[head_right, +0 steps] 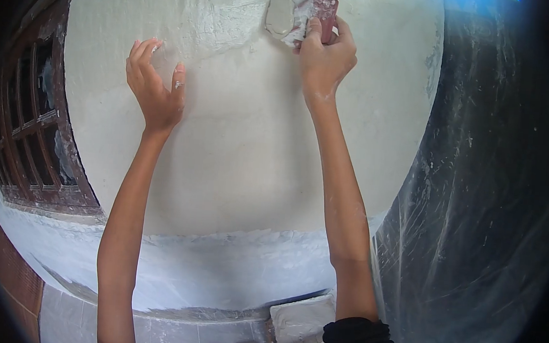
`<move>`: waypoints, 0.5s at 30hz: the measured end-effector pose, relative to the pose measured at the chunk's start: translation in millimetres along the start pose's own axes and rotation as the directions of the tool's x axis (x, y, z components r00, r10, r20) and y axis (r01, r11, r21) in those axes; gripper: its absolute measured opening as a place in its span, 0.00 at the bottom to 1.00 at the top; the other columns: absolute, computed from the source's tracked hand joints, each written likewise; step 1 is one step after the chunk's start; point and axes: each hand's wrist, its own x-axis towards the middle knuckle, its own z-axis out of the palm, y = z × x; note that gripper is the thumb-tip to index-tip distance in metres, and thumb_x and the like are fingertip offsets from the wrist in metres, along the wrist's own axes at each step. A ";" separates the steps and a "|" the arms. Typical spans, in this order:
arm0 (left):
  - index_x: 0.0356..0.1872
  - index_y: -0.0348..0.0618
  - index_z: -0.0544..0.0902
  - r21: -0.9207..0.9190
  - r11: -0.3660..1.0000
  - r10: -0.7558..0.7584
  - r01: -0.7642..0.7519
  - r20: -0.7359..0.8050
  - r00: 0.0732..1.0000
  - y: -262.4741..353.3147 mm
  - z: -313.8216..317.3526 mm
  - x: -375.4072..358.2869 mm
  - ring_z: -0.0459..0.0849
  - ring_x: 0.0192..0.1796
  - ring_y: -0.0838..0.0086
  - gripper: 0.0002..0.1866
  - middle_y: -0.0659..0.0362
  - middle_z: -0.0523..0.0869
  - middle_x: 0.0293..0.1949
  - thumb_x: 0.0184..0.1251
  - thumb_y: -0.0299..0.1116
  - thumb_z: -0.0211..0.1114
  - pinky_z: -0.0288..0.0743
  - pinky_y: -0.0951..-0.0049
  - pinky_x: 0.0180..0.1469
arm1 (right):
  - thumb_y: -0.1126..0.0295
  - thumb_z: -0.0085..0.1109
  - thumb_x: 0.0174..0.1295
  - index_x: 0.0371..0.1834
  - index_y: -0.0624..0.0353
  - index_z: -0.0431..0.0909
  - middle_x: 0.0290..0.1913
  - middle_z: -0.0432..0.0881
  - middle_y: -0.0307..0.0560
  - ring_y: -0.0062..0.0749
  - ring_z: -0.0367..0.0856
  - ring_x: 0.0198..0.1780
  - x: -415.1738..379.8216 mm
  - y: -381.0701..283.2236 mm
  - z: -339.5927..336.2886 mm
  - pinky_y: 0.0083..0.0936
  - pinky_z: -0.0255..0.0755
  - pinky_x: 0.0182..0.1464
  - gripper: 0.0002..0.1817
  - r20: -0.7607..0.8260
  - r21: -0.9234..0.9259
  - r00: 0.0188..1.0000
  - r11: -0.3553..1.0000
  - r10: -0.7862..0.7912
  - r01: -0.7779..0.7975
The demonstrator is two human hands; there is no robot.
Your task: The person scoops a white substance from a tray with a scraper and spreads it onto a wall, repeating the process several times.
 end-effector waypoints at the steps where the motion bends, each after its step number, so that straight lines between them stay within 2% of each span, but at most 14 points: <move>1: 0.63 0.42 0.67 0.003 1.000 0.001 -0.001 0.009 1.000 -2.0 -0.5 -0.2 0.63 0.72 0.51 0.27 0.54 0.73 0.62 0.65 0.39 0.61 0.50 0.47 0.73 | 0.71 0.61 0.64 0.52 0.73 0.78 0.26 0.86 0.52 0.29 0.82 0.22 -6.5 -2.5 10.2 0.26 0.76 0.34 0.17 0.086 0.035 0.996 0.999 -0.018 0.015; 2: 0.64 0.43 0.67 0.008 1.000 0.001 -0.001 0.016 1.000 -3.3 -0.6 -1.1 0.63 0.72 0.51 0.27 0.54 0.73 0.62 0.66 0.40 0.61 0.50 0.47 0.73 | 0.72 0.61 0.64 0.52 0.73 0.78 0.26 0.86 0.52 0.30 0.82 0.21 -11.4 -3.4 20.0 0.27 0.76 0.34 0.17 0.173 0.072 0.984 0.997 -0.040 0.028; 3: 0.64 0.43 0.67 0.006 1.000 0.000 0.000 0.021 1.000 -4.1 -0.8 -1.9 0.63 0.72 0.51 0.27 0.54 0.73 0.62 0.66 0.40 0.61 0.50 0.47 0.73 | 0.72 0.61 0.64 0.51 0.72 0.79 0.26 0.86 0.53 0.34 0.83 0.21 -14.4 8.2 28.3 0.28 0.76 0.34 0.16 0.222 -0.004 0.971 0.995 -0.093 0.096; 4: 0.64 0.43 0.67 0.008 1.000 -0.006 0.005 0.016 1.000 -5.3 -1.3 -2.0 0.63 0.72 0.51 0.27 0.54 0.73 0.62 0.66 0.41 0.61 0.50 0.47 0.73 | 0.72 0.61 0.64 0.51 0.72 0.79 0.26 0.86 0.53 0.34 0.83 0.21 -13.7 18.4 25.2 0.28 0.76 0.34 0.16 0.219 -0.005 0.972 0.996 -0.087 0.091; 6: 0.64 0.43 0.66 0.010 1.000 -0.008 0.008 0.008 1.000 -6.5 -0.9 -1.5 0.63 0.72 0.51 0.28 0.54 0.73 0.62 0.66 0.41 0.60 0.50 0.47 0.73 | 0.72 0.61 0.64 0.51 0.72 0.79 0.26 0.86 0.54 0.36 0.83 0.22 -4.9 31.0 12.1 0.29 0.76 0.34 0.16 0.127 -0.174 0.986 0.976 -0.111 0.132; 7: 0.62 0.43 0.69 0.005 1.000 -0.011 0.011 0.001 1.000 -5.9 0.9 -1.9 0.63 0.72 0.51 0.27 0.53 0.73 0.62 0.66 0.44 0.60 0.52 0.47 0.72 | 0.71 0.61 0.64 0.51 0.71 0.79 0.27 0.86 0.54 0.35 0.83 0.22 -2.5 24.1 0.6 0.30 0.76 0.33 0.16 0.059 -0.122 0.996 0.990 -0.064 0.071; 8: 0.61 0.43 0.71 0.002 1.000 -0.015 0.015 -0.008 1.000 -6.1 1.9 -2.4 0.63 0.72 0.51 0.26 0.52 0.73 0.61 0.66 0.46 0.60 0.53 0.47 0.71 | 0.71 0.61 0.64 0.51 0.71 0.79 0.27 0.86 0.54 0.35 0.83 0.22 0.2 17.2 -4.2 0.30 0.76 0.33 0.16 0.062 -0.118 0.996 0.990 -0.069 0.076; 10: 0.61 0.43 0.71 0.008 1.000 -0.006 0.006 -0.007 1.000 -6.3 1.4 -2.6 0.64 0.72 0.51 0.26 0.52 0.73 0.61 0.66 0.46 0.60 0.53 0.47 0.71 | 0.71 0.62 0.64 0.51 0.71 0.80 0.27 0.86 0.54 0.35 0.83 0.22 4.5 6.4 -9.9 0.30 0.76 0.32 0.17 -0.018 -0.026 1.000 1.000 0.012 -0.013; 11: 0.61 0.43 0.71 0.013 1.000 -0.003 0.004 -0.006 1.000 -5.4 2.0 -2.6 0.64 0.72 0.51 0.26 0.52 0.73 0.61 0.67 0.46 0.60 0.54 0.46 0.71 | 0.71 0.61 0.64 0.52 0.71 0.80 0.26 0.86 0.53 0.34 0.83 0.22 3.4 2.8 -4.6 0.29 0.76 0.33 0.16 0.037 0.053 0.999 0.999 0.003 -0.005; 12: 0.61 0.43 0.71 0.012 1.000 -0.003 0.003 -0.011 1.000 -5.3 2.6 -2.6 0.64 0.72 0.51 0.26 0.52 0.73 0.61 0.67 0.46 0.60 0.54 0.46 0.71 | 0.71 0.61 0.64 0.52 0.71 0.80 0.26 0.86 0.53 0.34 0.83 0.22 0.5 4.7 4.0 0.29 0.76 0.33 0.16 0.037 0.054 0.999 0.999 -0.003 0.001; 14: 0.61 0.43 0.71 0.012 1.000 -0.004 0.004 0.013 1.000 -7.8 0.9 -3.5 0.64 0.72 0.51 0.26 0.52 0.73 0.61 0.67 0.47 0.59 0.53 0.46 0.71 | 0.72 0.61 0.64 0.52 0.71 0.80 0.26 0.86 0.52 0.33 0.83 0.22 -6.8 12.9 18.9 0.28 0.76 0.32 0.16 0.217 -0.079 0.974 0.993 -0.065 0.084; 15: 0.61 0.43 0.71 0.013 1.000 -0.002 0.002 0.015 1.000 -8.0 0.5 -4.0 0.64 0.72 0.51 0.26 0.52 0.73 0.61 0.67 0.47 0.59 0.53 0.46 0.71 | 0.73 0.61 0.64 0.52 0.71 0.80 0.26 0.86 0.52 0.33 0.83 0.23 -10.2 10.9 15.6 0.28 0.76 0.33 0.16 0.261 -0.151 0.965 0.986 -0.032 0.074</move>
